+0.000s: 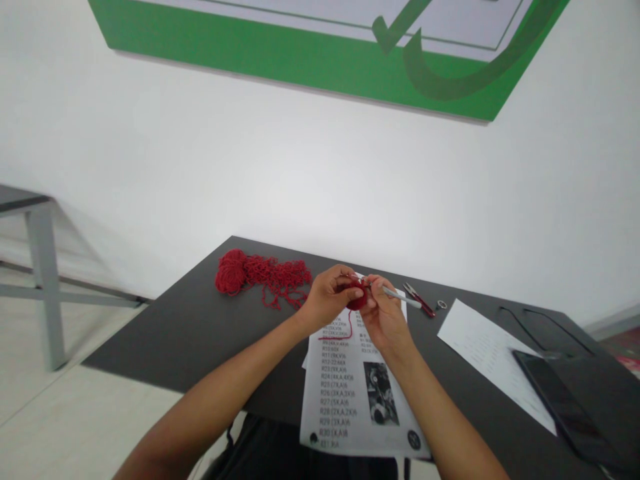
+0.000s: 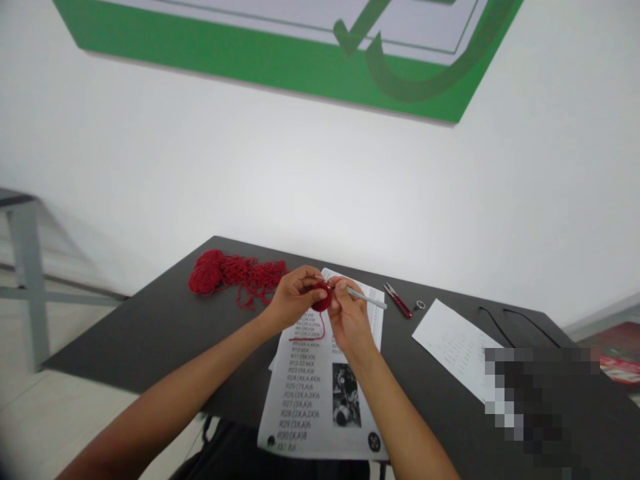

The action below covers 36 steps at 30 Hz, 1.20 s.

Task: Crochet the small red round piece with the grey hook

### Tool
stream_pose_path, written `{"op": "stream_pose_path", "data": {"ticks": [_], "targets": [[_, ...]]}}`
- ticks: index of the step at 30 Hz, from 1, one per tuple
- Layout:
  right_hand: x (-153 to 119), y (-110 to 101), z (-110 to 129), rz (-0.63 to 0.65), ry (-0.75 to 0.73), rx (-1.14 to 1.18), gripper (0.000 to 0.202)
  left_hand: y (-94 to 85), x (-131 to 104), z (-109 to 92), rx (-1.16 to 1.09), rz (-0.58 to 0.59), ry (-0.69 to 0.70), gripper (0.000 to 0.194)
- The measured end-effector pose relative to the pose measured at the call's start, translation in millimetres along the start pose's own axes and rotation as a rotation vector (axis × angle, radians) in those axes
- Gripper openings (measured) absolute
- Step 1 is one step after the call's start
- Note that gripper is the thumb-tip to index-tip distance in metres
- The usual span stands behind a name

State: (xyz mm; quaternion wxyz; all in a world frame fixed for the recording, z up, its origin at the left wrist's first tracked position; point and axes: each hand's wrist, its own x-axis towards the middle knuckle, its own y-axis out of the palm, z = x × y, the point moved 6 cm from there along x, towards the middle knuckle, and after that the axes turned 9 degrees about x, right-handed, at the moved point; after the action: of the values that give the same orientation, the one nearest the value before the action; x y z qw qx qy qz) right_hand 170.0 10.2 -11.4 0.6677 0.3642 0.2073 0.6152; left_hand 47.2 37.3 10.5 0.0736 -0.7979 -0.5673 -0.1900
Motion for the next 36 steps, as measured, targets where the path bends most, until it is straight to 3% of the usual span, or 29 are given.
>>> {"op": "stream_pose_path", "data": {"ticks": [5, 13, 16, 19, 22, 23, 26, 29, 32, 36], "targets": [[2, 2, 7, -0.007, -0.043, -0.047, 0.029, -3.5, 0, -1, 0.092, -0.046, 0.010, 0.028], [15, -6, 11, -0.042, -0.107, -0.062, 0.026, -30.3, 9, -6, 0.384, -0.268, 0.112, 0.009], [15, -9, 7, -0.037, -0.122, -0.096, 0.029, -31.1, 11, -11, 0.539, -0.226, 0.178, 0.009], [14, -12, 12, -0.047, -0.205, -0.324, 0.029, -28.1, 10, -16, 0.678, -0.162, 0.259, 0.016], [14, -14, 28, -0.057, -0.363, -0.835, 0.028, -28.9, 8, -17, 0.729, -0.190, 0.296, 0.018], [15, -11, 31, 0.001, -0.408, -1.030, 0.026, -30.5, 8, -17, 0.716, -0.220, 0.290, 0.017], [18, -6, 20, 0.391, -0.372, -1.537, 0.022, -38.5, 9, -15, 0.606, -0.339, 0.234, 0.009], [18, -14, 4, 0.667, -0.235, -1.729, 0.035, -45.5, 11, -14, 0.467, -0.429, 0.194, 0.003], [17, -20, -5, 0.719, -0.161, -1.824, 0.043, -49.1, 13, -12, 0.310, -0.471, 0.166, 0.007], [11, -21, -10, 0.733, -0.100, -1.932, 0.050, -44.9, 16, -1, 0.053, -0.431, 0.074, 0.018]]}}
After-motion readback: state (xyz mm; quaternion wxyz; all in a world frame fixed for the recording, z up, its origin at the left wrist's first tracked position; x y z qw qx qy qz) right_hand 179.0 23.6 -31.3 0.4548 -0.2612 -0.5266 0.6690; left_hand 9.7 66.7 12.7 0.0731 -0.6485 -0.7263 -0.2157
